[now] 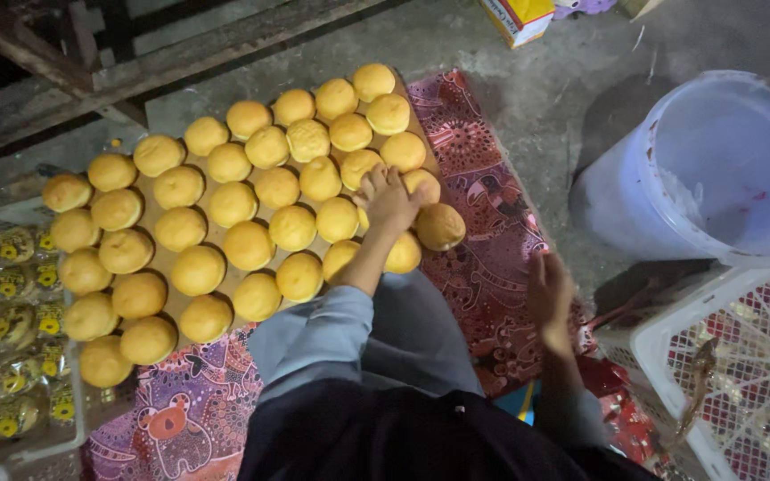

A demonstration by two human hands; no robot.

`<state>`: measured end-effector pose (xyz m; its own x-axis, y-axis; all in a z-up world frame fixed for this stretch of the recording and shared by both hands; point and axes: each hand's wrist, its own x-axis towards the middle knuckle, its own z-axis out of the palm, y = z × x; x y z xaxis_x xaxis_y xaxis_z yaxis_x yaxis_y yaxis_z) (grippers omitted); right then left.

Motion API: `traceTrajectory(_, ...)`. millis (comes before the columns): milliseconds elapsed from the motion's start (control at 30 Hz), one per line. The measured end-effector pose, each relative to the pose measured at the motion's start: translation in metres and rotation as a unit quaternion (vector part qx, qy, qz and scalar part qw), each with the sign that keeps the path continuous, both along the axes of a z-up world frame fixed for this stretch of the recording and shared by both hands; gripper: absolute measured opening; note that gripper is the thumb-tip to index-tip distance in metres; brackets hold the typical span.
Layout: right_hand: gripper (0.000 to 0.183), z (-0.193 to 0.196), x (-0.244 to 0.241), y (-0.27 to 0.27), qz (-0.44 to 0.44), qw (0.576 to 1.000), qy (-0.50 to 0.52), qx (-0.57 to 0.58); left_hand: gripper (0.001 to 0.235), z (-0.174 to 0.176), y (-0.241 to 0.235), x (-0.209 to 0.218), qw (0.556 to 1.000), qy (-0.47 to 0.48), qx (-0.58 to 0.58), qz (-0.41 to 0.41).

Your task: The person sits on the floor and uses a small knife to cut a slit into the top of each round bun. They handle the buns one at a time, pick them up from a wooden board, cut them, and place them back in a row.

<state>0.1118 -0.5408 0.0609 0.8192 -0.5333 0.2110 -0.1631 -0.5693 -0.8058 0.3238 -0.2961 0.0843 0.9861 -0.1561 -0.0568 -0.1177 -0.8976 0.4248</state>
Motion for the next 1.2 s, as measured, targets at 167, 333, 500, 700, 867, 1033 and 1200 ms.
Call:
traceTrajectory(167, 0.020, 0.008, 0.047, 0.036, -0.001, 0.994, 0.051, 0.097, 0.072, -0.007, -0.014, 0.007, 0.996, -0.003, -0.086, -0.022)
traceTrajectory(333, 0.017, 0.042, 0.058, 0.089, 0.056, 0.984, -0.057, 0.157, 0.083, -0.022, -0.001, 0.001, 0.825, -0.165, -0.536, 0.073)
traceTrajectory(500, 0.010, 0.061, 0.049, 0.125, 0.119, 0.978, -0.169, 0.009, 0.038, -0.016, 0.038, -0.053, 0.430, 0.170, -0.880, 0.106)
traceTrajectory(700, 0.017, 0.048, 0.047, 0.154, 0.141, 0.966, -0.214, -0.022, 0.039, 0.020, 0.063, -0.094, 0.477, 0.119, -0.868, 0.079)
traceTrajectory(867, 0.019, 0.028, 0.063, 0.157, 0.181, 0.943, -0.240, -0.143, 0.036, 0.044, 0.067, -0.110, 0.599, 0.147, -0.787, 0.018)
traceTrajectory(1033, 0.009, 0.035, 0.077, 0.135, 0.204, 0.933, -0.123, -0.270, 0.035, 0.053, 0.073, -0.106, 0.639, 0.188, -0.746, 0.034)
traceTrajectory(1200, 0.016, 0.052, 0.083, 0.128, 0.172, 0.972, -0.163, 0.001, 0.038, 0.045, 0.054, -0.108, 0.602, 0.212, -0.770, 0.019)
